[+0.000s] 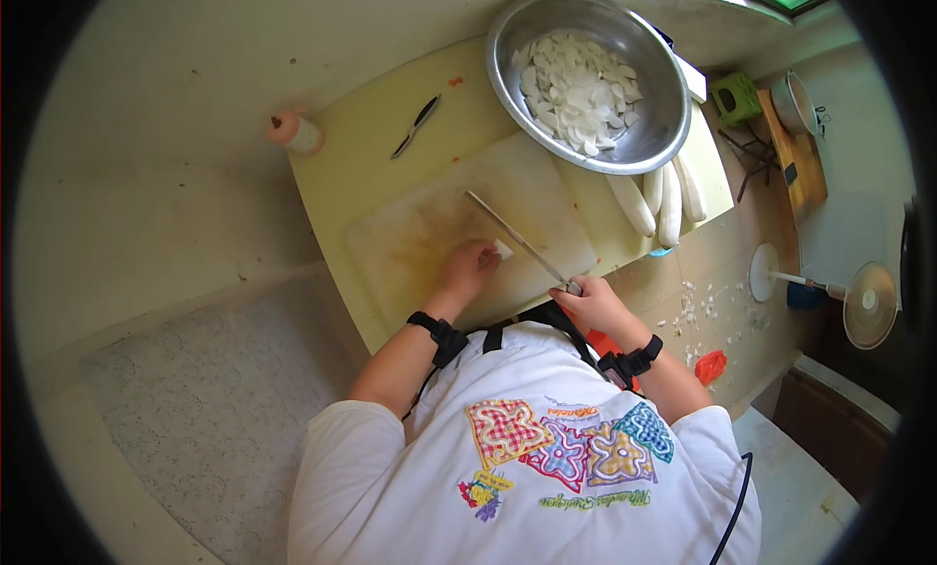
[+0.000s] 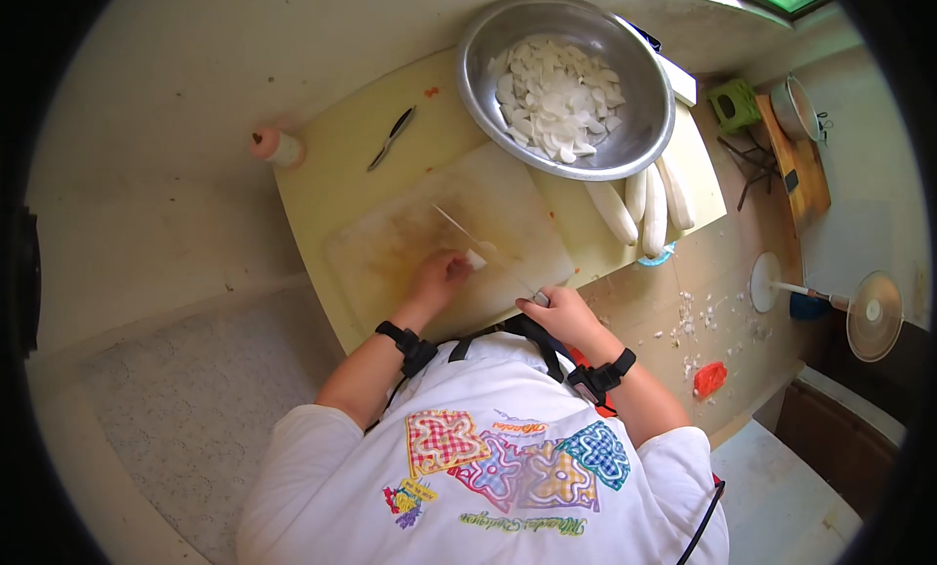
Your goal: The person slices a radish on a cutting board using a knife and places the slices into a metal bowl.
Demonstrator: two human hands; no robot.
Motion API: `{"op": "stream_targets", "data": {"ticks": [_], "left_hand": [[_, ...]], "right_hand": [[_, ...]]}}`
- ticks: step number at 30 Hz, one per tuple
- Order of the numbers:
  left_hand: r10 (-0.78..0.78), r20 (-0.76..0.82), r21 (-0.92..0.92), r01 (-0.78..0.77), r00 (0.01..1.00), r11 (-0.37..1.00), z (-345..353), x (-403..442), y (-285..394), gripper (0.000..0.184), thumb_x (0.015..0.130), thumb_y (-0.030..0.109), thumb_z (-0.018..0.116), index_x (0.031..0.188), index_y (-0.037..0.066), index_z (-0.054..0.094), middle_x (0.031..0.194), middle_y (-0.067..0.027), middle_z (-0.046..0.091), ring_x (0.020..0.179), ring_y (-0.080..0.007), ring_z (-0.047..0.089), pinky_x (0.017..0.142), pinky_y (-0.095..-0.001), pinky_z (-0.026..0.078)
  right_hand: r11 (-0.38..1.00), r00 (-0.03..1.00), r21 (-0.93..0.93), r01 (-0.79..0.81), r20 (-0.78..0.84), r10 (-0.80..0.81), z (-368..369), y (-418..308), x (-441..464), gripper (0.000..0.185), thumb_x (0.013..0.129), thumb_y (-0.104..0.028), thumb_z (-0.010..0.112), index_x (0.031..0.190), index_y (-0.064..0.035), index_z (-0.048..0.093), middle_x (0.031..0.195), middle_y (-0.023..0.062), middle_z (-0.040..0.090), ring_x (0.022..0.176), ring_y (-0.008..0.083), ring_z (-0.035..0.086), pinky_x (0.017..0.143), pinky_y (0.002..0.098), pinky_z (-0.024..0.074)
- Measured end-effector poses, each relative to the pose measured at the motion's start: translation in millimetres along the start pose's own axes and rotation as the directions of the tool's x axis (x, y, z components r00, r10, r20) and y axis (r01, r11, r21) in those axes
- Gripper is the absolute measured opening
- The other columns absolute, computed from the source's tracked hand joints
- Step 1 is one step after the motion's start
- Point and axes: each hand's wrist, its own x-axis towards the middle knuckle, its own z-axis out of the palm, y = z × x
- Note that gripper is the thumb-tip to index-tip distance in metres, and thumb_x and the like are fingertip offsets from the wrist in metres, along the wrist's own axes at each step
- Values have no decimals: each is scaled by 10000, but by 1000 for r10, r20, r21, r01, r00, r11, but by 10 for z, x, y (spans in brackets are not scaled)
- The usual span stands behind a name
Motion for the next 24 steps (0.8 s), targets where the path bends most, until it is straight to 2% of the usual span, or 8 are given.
{"op": "stream_targets", "data": {"ticks": [2,4,7,13,17,19,21,24], "left_hand": [[-38,0,10,38,999,999,16,4,51,200,872,190,701,1011,47,685,899,-111,692,762,-239,653,706,-354,530],[-74,0,22,74,997,997,37,16,52,200,875,195,694,1012,49,682,895,-106,696,754,-241,656,701,-360,531],[-92,8,41,92,996,995,61,29,39,206,882,202,678,1016,47,676,886,-104,705,749,-256,669,698,-373,536],[-137,7,42,137,990,990,52,46,80,220,877,206,676,1028,46,678,917,-132,721,812,-287,702,730,-389,553],[-115,-24,9,115,993,993,106,42,-1,229,869,212,690,1039,59,685,905,-131,724,811,-290,706,731,-393,555],[-109,-29,3,109,994,994,82,49,27,230,866,214,694,1040,64,687,896,-129,723,801,-291,705,722,-396,555],[-171,-12,23,171,985,985,69,48,63,173,862,188,675,970,56,704,961,-138,722,859,-307,710,747,-403,561],[-180,-6,21,180,984,984,81,47,42,184,854,182,676,993,64,699,962,-136,724,863,-310,710,746,-411,561]], "right_hand": [[1000,1000,-1,22,5,-22,41,-46,-18,398,908,-351,684,899,47,672,667,114,617,618,175,552,626,347,481],[996,999,-80,-25,42,28,28,-185,-67,331,903,-301,667,1006,12,694,738,162,674,652,237,617,677,364,506],[992,999,-129,13,31,-9,78,-143,-36,307,903,-284,656,984,10,692,747,191,671,658,281,627,681,385,507],[977,999,-213,-25,38,34,112,-152,29,349,903,-324,644,967,16,688,739,217,659,680,322,637,683,408,504],[975,996,-211,-64,49,76,115,-180,39,362,901,-339,641,962,15,690,740,222,657,686,340,638,685,413,504],[976,999,-216,-25,42,34,134,-144,65,359,898,-340,643,955,12,693,749,225,661,699,349,646,688,416,507],[973,999,-230,-24,40,34,143,-132,77,358,896,-340,645,953,10,694,756,228,664,708,354,651,691,419,509],[971,999,-240,-19,23,26,162,-107,85,356,892,-342,649,945,7,695,768,233,669,722,364,659,694,425,512]]}}
